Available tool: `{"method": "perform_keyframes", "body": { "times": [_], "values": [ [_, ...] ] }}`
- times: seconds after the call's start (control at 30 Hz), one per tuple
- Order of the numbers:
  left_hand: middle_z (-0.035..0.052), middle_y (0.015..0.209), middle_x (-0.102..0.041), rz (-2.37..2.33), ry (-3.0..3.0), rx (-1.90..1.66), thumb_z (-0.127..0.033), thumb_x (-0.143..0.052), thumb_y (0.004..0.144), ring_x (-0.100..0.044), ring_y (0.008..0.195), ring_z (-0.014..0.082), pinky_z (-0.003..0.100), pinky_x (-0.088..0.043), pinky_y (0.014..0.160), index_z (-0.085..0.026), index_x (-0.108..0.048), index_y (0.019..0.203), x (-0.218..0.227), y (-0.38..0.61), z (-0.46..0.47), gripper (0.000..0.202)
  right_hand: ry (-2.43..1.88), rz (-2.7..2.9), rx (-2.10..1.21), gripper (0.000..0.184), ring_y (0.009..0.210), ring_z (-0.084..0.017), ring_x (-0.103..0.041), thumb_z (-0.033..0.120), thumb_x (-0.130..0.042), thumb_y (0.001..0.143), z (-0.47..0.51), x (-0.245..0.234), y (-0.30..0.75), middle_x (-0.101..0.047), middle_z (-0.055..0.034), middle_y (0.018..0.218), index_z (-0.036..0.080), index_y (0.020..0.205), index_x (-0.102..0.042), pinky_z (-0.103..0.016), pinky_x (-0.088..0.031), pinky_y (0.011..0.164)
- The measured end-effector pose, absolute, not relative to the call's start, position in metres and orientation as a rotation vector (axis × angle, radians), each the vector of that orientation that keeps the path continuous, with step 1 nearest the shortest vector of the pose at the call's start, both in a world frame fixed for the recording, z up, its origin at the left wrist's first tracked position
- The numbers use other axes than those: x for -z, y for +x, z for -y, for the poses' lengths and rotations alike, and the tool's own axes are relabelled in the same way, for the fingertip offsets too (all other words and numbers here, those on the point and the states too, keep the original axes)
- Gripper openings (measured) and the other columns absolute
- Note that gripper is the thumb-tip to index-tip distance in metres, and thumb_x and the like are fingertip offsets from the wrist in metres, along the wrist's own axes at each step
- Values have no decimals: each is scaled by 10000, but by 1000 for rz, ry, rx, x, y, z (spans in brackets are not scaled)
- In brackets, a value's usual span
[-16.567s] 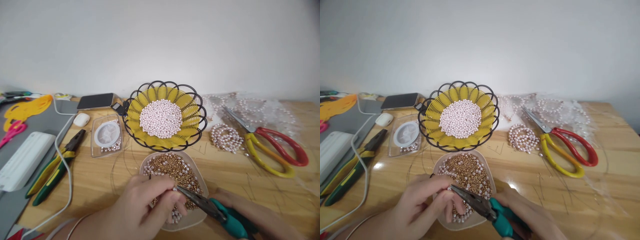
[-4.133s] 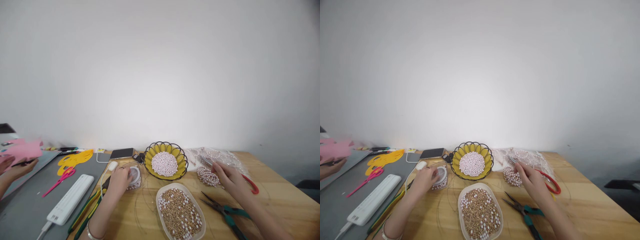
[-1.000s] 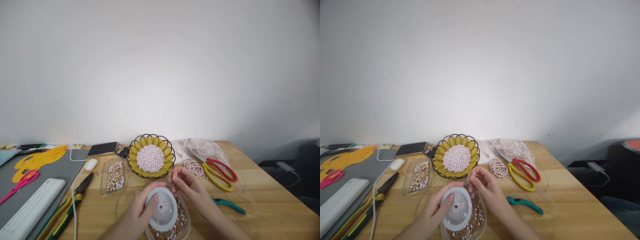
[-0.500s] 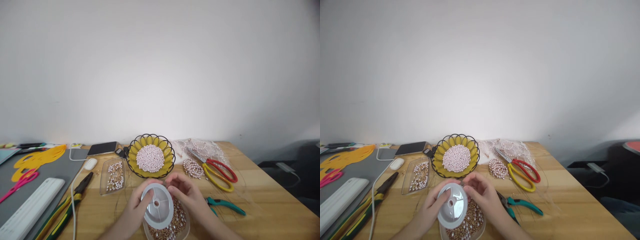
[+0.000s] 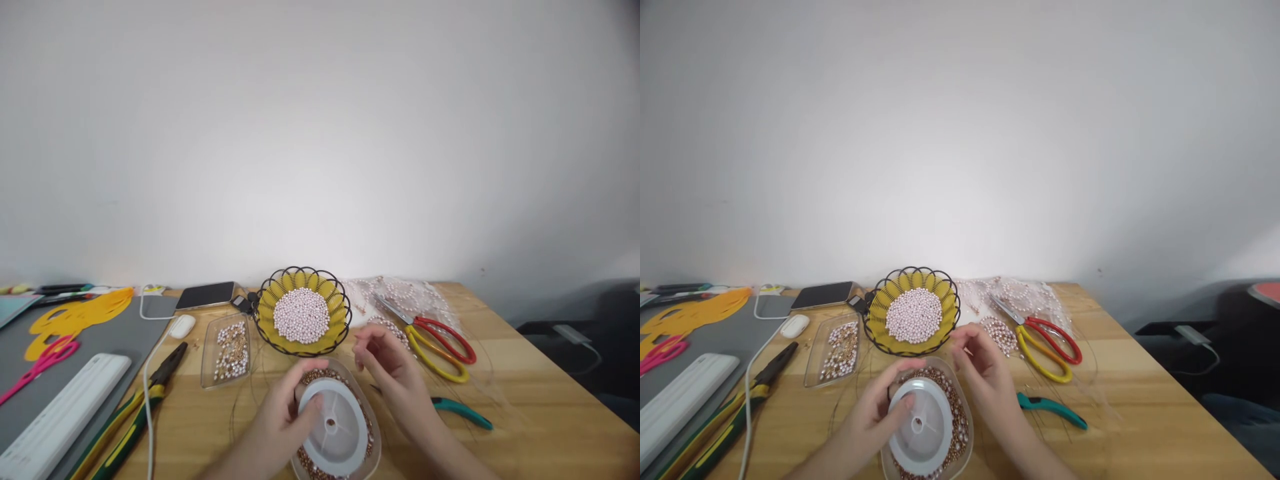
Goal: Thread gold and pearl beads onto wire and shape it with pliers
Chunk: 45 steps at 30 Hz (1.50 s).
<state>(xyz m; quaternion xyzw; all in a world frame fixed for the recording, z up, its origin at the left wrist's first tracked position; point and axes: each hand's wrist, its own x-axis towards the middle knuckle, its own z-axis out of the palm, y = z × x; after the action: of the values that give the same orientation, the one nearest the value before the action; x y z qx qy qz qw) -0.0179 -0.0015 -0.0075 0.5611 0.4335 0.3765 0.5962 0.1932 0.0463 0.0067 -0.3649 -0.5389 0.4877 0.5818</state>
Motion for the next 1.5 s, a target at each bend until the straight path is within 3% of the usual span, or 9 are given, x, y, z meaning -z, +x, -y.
{"method": "perform_keyframes", "body": {
  "times": [0.1, 0.27, 0.43, 0.63, 0.77, 1.03, 1.17, 1.37, 1.5],
  "values": [
    [12, 822, -702, -1007, 1251, -915, -533, -666, 947, -653, 726, 168, 234, -529, 678, -220, -584, 1359, 6, -17, 1, 524, -868, 1223, -1066, 209, 671, -164, -524, 478, -739, 948, -48, -7, 197, -565, 29, 784, 285, 928, -663, -282, -452, 628],
    [52, 960, -771, -1024, 1244, -1002, -538, -688, 928, -702, 804, 193, 249, -545, 711, -216, -646, 1249, 3, -17, -5, 456, -892, 1142, -994, 228, 684, -168, -516, 461, -762, 938, -58, -4, 208, -571, 37, 753, 280, 914, -625, -289, -433, 659],
    [48, 904, -781, -1026, 1267, -990, -514, -692, 931, -695, 756, 177, 235, -536, 687, -201, -679, 1200, 3, -18, -8, 413, -898, 1048, -944, 244, 670, -160, -511, 434, -791, 916, -66, -10, 216, -586, 49, 729, 272, 926, -608, -273, -411, 620],
    [62, 862, -781, -1045, 1295, -979, -475, -710, 903, -708, 740, 193, 248, -544, 671, -177, -652, 1233, 0, -17, -8, 448, -850, 923, -850, 157, 678, -142, -546, 252, -769, 922, -71, -16, 221, -575, 52, 813, 197, 943, -624, -267, -463, 606],
    [37, 793, -759, -1107, 1332, -985, -356, -707, 879, -695, 702, 189, 238, -541, 647, -181, -698, 1156, -4, -17, -9, 328, -762, 831, -820, 112, 673, -127, -577, 159, -745, 931, -79, -18, 231, -596, 44, 865, 180, 943, -636, -261, -516, 601],
    [84, 1037, -813, -1189, 1461, -1017, -275, -665, 856, -742, 928, 254, 293, -569, 828, -184, -802, 1028, -11, -18, -9, 238, -674, 718, -888, 92, 676, -122, -615, 124, -731, 949, -84, -20, 241, -638, 33, 895, 171, 970, -655, -243, -547, 573],
    [99, 1005, -823, -1209, 1480, -1022, -326, -626, 890, -752, 925, 262, 287, -583, 786, -168, -813, 1028, -11, -18, -8, 281, -688, 702, -1077, 97, 637, -119, -599, 224, -731, 962, -83, -14, 231, -630, 36, 848, 173, 991, -654, -238, -524, 544],
    [110, 1068, -822, -1241, 1485, -1040, -336, -609, 906, -764, 924, 252, 280, -597, 805, -165, -815, 1034, -10, -18, -9, 296, -756, 801, -1339, 374, 630, -149, -587, 577, -772, 869, -66, -5, 202, -671, -8, 857, 250, 1037, -702, -272, -533, 559],
    [120, 1112, -818, -1255, 1490, -1036, -322, -594, 912, -772, 949, 256, 273, -602, 796, -164, -812, 1057, -9, -19, -10, 305, -795, 989, -1364, 264, 704, -172, -617, 553, -683, 952, -51, 1, 187, -679, -11, 923, 304, 1037, -708, -305, -542, 645]
  ]
}}
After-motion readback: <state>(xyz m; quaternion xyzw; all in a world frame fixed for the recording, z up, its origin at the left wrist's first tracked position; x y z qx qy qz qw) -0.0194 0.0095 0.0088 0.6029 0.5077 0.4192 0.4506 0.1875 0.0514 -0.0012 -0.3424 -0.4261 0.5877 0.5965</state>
